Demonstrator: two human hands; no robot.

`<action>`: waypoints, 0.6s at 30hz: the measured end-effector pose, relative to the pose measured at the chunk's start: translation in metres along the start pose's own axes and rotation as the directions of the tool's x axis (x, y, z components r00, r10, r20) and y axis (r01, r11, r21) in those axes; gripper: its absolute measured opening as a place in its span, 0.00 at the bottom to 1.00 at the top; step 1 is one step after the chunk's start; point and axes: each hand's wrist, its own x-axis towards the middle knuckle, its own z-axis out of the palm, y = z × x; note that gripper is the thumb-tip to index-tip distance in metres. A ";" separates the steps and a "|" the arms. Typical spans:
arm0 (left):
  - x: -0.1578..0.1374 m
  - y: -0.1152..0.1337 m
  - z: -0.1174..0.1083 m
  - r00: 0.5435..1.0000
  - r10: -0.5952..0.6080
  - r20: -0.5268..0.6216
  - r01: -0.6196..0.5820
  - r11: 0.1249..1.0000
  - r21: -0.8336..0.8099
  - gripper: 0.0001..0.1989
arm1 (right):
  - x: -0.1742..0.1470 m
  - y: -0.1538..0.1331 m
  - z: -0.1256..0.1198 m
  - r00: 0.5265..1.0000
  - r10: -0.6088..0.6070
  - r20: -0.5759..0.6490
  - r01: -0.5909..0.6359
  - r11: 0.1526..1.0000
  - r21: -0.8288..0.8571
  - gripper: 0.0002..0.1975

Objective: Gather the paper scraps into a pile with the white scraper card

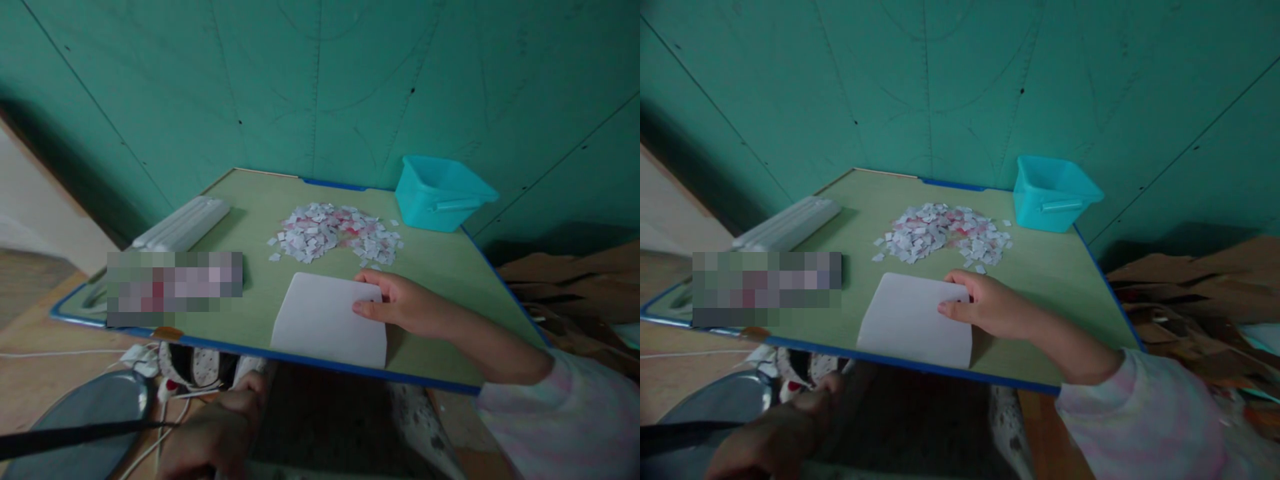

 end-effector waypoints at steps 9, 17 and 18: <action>0.003 0.005 0.018 0.998 0.015 -0.068 -0.012 0.999 0.041 0.15 | -0.004 -0.002 0.002 0.999 -0.034 0.006 0.034 0.999 -0.037 0.20; 0.012 0.014 0.049 0.927 -0.122 -0.353 0.110 0.992 -0.055 0.10 | -0.010 -0.012 0.005 0.996 -0.052 0.068 0.051 0.999 0.005 0.16; 0.013 0.015 0.050 0.920 -0.138 -0.367 0.120 0.990 -0.071 0.11 | -0.010 -0.011 0.004 0.997 -0.058 0.052 0.058 0.998 -0.006 0.16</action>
